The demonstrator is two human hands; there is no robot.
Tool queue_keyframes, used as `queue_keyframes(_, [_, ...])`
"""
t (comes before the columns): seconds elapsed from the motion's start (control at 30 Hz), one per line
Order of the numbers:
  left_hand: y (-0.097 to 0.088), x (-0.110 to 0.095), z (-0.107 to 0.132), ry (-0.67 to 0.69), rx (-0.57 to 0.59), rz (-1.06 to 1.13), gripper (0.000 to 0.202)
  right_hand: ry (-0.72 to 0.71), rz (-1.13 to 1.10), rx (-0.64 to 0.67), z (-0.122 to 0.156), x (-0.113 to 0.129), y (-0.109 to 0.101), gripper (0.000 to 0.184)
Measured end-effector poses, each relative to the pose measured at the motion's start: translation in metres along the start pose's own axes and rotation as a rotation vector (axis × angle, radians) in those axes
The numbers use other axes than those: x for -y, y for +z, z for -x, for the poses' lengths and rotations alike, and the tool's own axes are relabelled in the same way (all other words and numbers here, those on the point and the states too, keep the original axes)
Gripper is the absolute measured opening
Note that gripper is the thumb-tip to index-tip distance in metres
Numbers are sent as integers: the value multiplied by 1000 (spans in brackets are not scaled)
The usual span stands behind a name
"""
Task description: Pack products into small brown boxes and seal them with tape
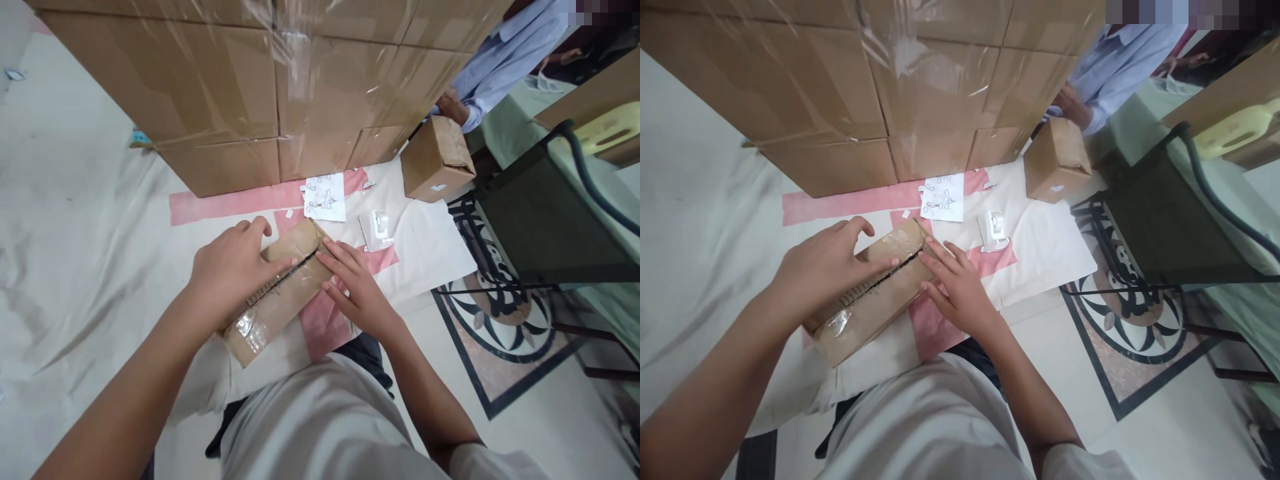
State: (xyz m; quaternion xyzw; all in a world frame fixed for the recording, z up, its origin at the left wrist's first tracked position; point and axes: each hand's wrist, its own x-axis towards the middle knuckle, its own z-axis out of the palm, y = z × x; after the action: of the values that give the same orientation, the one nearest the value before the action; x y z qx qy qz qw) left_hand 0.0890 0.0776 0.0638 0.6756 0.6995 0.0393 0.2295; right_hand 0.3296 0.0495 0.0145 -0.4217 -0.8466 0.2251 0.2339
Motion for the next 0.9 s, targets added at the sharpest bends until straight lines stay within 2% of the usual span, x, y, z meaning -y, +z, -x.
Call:
queue_keyframes(0.13, [7, 8, -7, -6, 148, 245, 47, -13, 134, -32, 2, 11, 6, 44])
queue_keyframes(0.23, [11, 7, -5, -14, 153, 281, 43, -62, 151, -23, 7, 19, 6, 40])
queue_keyframes(0.33, [11, 5, -5, 6, 162, 246, 39, -121, 132, -39, 18, 21, -3, 33])
queue_keyframes(0.43, [7, 5, -7, 54, 118, 163, 36, -200, 67, -137, 31, 17, -14, 17])
queue_keyframes(0.5, [7, 4, -3, 92, 14, 76, 39, -182, 3, -272, 33, 7, -18, 15])
queue_keyframes(0.53, [8, 2, 3, 113, -54, 21, 42, -128, -34, -341, 30, -2, -18, 16])
queue_keyframes(0.6, [15, -4, 19, 176, -152, -77, 48, 38, -106, -460, 16, -26, -16, 16])
queue_keyframes(0.7, [32, -13, 50, 277, -166, -161, 79, 257, -155, -523, -29, -76, -9, 19])
queue_keyframes(0.8, [43, -13, 66, 259, -167, -240, 86, 301, -55, -382, -88, -123, -2, 35])
queue_keyframes(0.9, [40, 0, 68, 235, -133, -260, 86, 290, 150, -179, -138, -152, 3, 40])
